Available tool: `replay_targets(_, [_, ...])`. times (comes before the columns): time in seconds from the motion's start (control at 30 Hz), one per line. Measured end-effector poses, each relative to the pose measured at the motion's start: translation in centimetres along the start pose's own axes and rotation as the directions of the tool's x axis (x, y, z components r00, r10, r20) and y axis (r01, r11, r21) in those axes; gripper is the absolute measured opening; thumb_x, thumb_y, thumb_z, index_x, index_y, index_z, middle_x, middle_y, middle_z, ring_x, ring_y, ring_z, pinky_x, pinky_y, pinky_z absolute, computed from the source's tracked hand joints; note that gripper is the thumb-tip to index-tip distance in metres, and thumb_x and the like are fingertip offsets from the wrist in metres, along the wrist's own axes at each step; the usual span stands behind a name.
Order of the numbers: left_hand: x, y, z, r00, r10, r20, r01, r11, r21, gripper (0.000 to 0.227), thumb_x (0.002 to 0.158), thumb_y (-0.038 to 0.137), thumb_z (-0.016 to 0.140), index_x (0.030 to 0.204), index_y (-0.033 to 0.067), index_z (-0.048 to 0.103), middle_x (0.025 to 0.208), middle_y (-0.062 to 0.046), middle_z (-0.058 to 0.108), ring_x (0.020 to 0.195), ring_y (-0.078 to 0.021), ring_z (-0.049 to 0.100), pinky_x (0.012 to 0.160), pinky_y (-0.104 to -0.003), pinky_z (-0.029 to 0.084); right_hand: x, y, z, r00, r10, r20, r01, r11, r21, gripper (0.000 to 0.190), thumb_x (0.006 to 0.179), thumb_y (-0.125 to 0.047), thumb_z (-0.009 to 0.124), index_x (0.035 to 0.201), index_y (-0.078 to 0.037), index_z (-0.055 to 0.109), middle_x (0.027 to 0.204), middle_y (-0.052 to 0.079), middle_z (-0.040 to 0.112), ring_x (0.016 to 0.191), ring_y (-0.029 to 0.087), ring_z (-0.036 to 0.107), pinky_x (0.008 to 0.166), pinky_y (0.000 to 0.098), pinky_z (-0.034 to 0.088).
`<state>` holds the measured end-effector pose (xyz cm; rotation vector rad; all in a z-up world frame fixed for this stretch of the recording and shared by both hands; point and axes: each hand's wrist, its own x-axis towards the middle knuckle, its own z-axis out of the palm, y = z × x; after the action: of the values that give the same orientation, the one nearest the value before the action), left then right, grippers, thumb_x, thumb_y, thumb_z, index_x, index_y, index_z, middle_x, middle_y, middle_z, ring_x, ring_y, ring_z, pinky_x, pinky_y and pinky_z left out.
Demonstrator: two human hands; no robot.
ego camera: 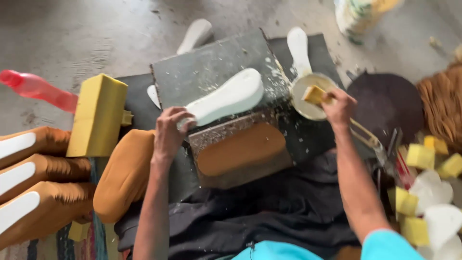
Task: The person applies glue to shoe soles and uppers using a sponge.
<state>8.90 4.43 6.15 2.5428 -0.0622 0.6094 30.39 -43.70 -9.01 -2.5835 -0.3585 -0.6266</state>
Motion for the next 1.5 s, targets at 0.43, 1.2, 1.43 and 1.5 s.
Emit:
replay_targets(0.43, [0.4,1.6,-1.2,0.964,0.265,0.017,-0.265,0.959,0.104,0.018,0.074,0.001,0.079,0.089,0.0091,0.077,0.110,-0.008,0.073,0.110,-0.0314,0.061,0.094,-0.041,0.051,-1.3,-27.2,-3.9,0.992,0.001,-0.127,0.073,0.811,0.580,0.019,0.095,-0.016,0.075,0.111,-0.007,0.071,0.114,0.013,0.068,0.107,0.024,0.065,0.090,0.0402,0.057])
replay_targets(1.2, [8.9,1.8,1.2,0.815,-0.010,0.579,-0.181,0.945,0.272,0.032,0.098,0.044,0.073,0.110,0.0134,0.074,0.096,-0.012,0.073,0.083,-0.0290,0.072,0.077,-0.042,0.057,4.9,-20.5,-2.6,0.990,-0.022,-0.140,0.048,0.980,0.192,0.039,0.083,-0.013,0.083,0.121,-0.008,0.079,0.108,0.017,0.066,0.093,0.030,0.064,0.082,0.0440,0.055])
replay_targets(1.43, [20.2,5.3,10.4,0.806,0.448,0.387,-0.515,0.853,0.087,0.076,0.064,0.030,0.090,0.135,0.0239,0.065,0.139,-0.011,0.050,0.131,-0.0315,0.042,0.106,-0.051,0.041,0.1,-31.3,0.7,0.946,-0.280,-0.163,0.324,0.795,0.513,0.042,0.080,-0.015,0.082,0.117,0.002,0.072,0.116,0.022,0.063,0.110,0.037,0.060,0.094,0.0503,0.048])
replay_targets(1.5, [21.0,5.3,11.7,0.771,0.437,0.464,-0.569,0.800,0.192,0.090,0.050,0.029,0.094,0.135,0.0270,0.065,0.141,-0.011,0.046,0.137,-0.0340,0.034,0.110,-0.055,0.035,-1.8,-33.5,1.9,0.942,-0.276,-0.192,0.335,0.820,0.463,0.042,0.081,-0.015,0.080,0.116,0.007,0.069,0.119,0.026,0.060,0.114,0.040,0.057,0.095,0.0548,0.044])
